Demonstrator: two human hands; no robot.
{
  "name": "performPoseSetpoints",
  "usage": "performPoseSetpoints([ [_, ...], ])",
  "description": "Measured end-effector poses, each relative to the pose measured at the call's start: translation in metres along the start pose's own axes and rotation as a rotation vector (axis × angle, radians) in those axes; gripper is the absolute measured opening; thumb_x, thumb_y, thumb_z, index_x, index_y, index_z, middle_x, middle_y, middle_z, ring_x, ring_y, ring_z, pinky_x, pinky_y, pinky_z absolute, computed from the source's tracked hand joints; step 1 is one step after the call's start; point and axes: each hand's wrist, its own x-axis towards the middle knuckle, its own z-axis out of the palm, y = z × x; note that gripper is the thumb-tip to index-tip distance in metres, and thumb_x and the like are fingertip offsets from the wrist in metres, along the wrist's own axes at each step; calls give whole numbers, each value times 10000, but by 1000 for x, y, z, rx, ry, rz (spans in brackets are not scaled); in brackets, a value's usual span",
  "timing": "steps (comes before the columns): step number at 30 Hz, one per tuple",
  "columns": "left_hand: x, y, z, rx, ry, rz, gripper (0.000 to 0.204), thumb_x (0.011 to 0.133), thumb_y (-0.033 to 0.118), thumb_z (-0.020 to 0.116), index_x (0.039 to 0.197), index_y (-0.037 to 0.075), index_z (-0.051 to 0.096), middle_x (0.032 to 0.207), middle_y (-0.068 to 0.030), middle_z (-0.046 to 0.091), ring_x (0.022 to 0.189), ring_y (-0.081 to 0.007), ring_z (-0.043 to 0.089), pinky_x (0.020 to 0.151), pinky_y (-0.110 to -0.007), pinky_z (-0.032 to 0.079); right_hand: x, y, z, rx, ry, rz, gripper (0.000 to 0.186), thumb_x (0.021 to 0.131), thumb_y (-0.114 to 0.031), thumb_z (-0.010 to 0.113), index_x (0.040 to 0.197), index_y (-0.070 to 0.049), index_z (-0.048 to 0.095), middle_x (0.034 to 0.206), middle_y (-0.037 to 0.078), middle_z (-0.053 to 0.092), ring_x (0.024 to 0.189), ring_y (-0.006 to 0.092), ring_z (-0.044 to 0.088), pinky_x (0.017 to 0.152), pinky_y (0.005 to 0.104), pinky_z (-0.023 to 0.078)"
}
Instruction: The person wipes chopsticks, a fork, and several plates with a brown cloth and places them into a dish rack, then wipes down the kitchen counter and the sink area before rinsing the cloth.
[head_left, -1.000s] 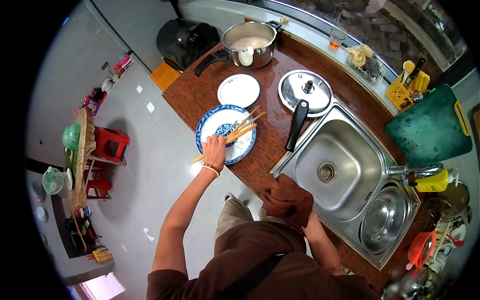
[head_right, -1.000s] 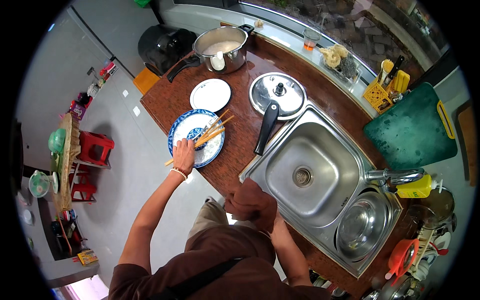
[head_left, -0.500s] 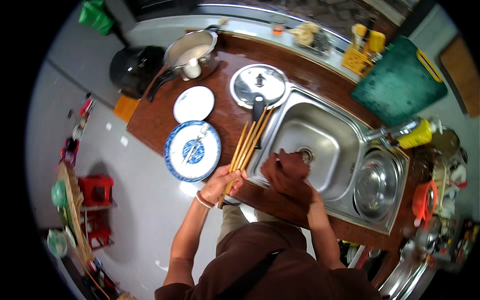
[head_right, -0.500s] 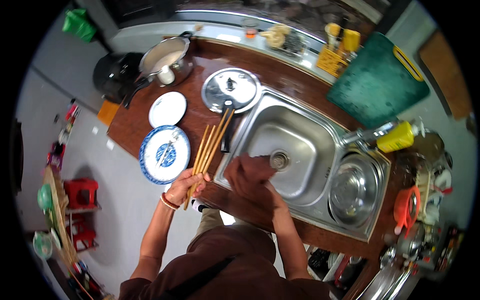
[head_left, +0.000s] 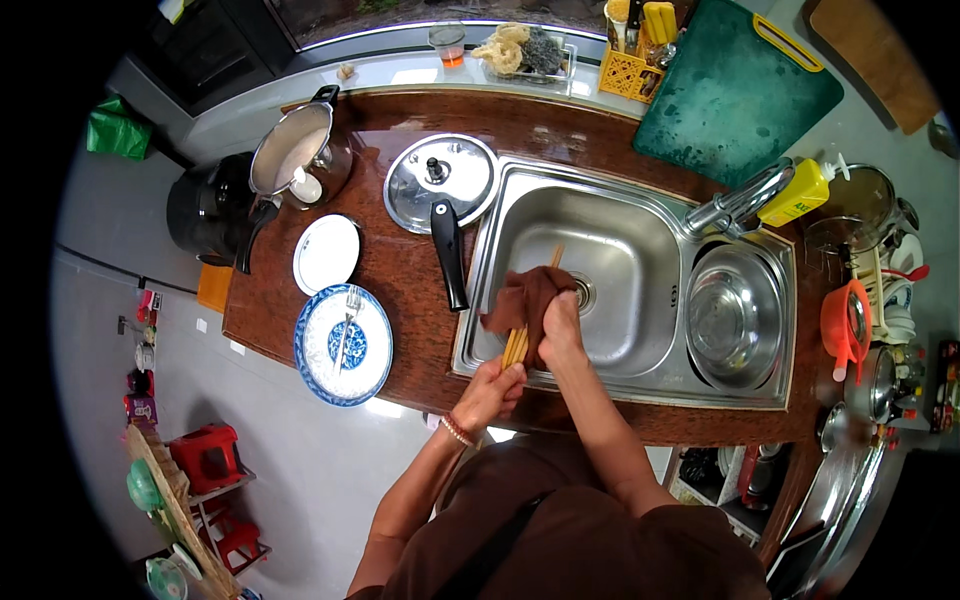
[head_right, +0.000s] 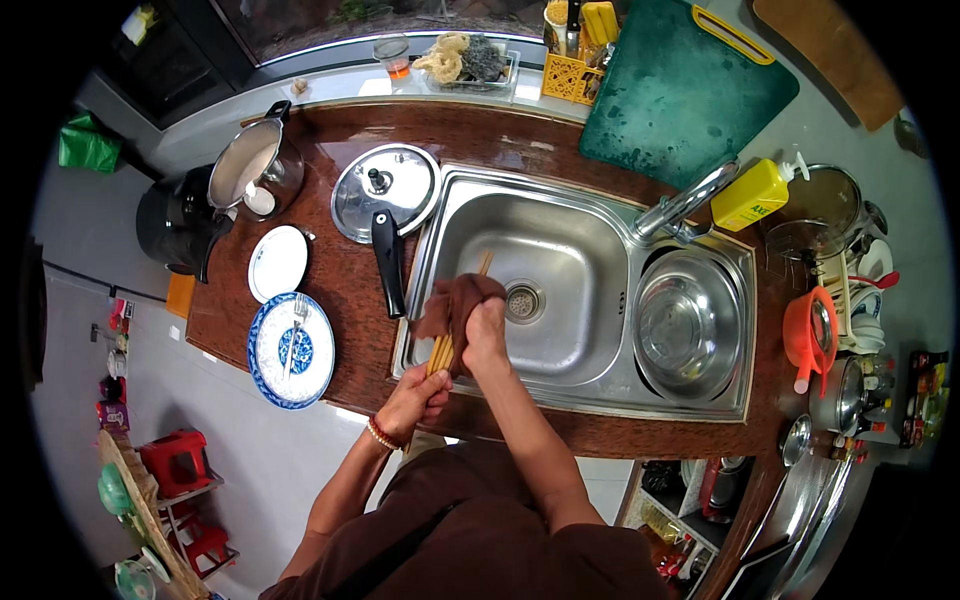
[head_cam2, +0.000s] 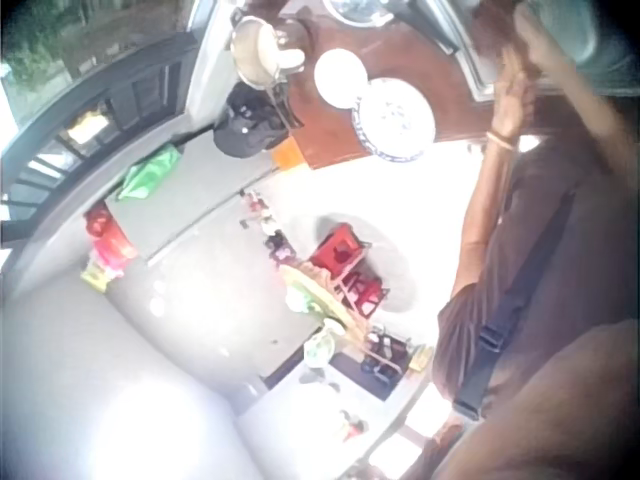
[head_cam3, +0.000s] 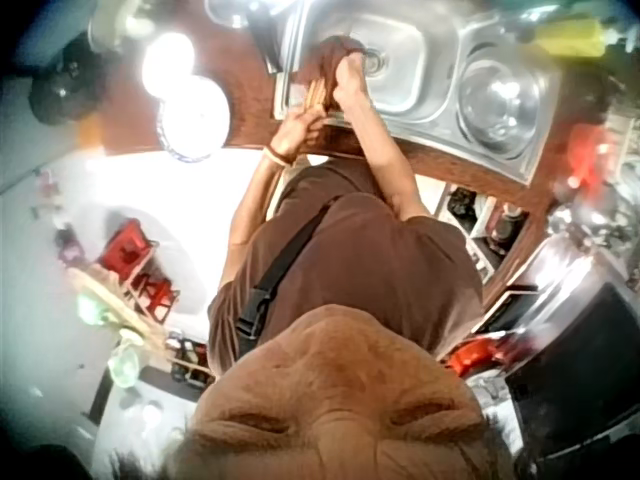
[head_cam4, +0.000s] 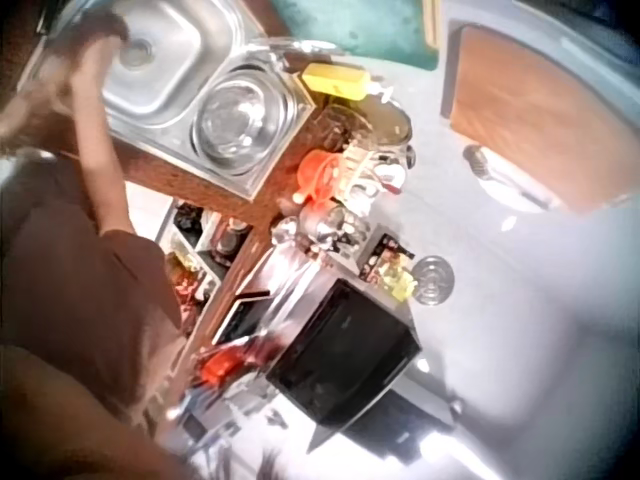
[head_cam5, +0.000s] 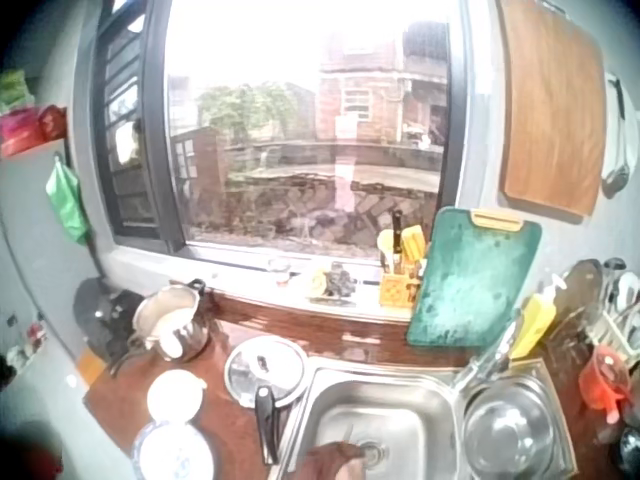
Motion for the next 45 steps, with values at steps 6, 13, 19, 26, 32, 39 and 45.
performPoseSetpoints([
  [6,-15,-18,-2,65,-24,-34,193,947,248,433,819,106,455,576,58,342,429,-41,274,377,-192,220,75,-26,-56,77,202,37,254,855,-266,522,805,-24,582,760,109,618,667,243,592,614,353,506],
  [13,-35,-13,-36,-166,-156,115,208,946,229,426,898,47,514,607,-36,505,466,-108,480,438,-229,401,68,-96,-93,-193,-153,127,210,829,-307,606,964,-150,565,895,37,582,727,179,584,631,323,491],
  [19,-32,-10,-36,-199,-168,138,226,946,212,427,939,18,543,707,-80,592,598,-158,593,571,-262,485,5,-24,-93,-392,-299,150,366,907,-247,486,1216,-50,477,1097,65,571,955,158,580,805,287,490],
  [26,-36,-25,-29,-196,-51,297,209,949,224,432,888,44,521,589,-25,490,440,-64,359,411,-194,299,-15,42,5,-228,-416,78,245,916,-132,442,1110,-9,525,932,33,579,775,112,552,665,257,462],
  [32,-63,-34,-53,-386,162,320,213,948,205,429,877,31,530,603,-28,486,435,-63,339,398,-203,265,-40,82,7,-718,-628,217,155,856,-60,468,978,10,532,866,26,569,752,78,547,639,228,458],
  [39,-103,-85,-63,-467,315,577,252,961,241,395,951,24,524,788,-68,539,630,-125,469,594,-270,411,-78,112,76,-890,-840,657,244,858,-195,585,948,30,559,806,59,599,634,76,570,468,181,436],
  [45,-199,-139,-141,22,637,527,549,894,420,500,1253,9,446,1144,-82,514,1054,-169,494,940,-325,359,-95,193,89,-893,-1084,678,298,852,-233,540,990,29,578,889,77,615,809,115,576,692,230,450],
])
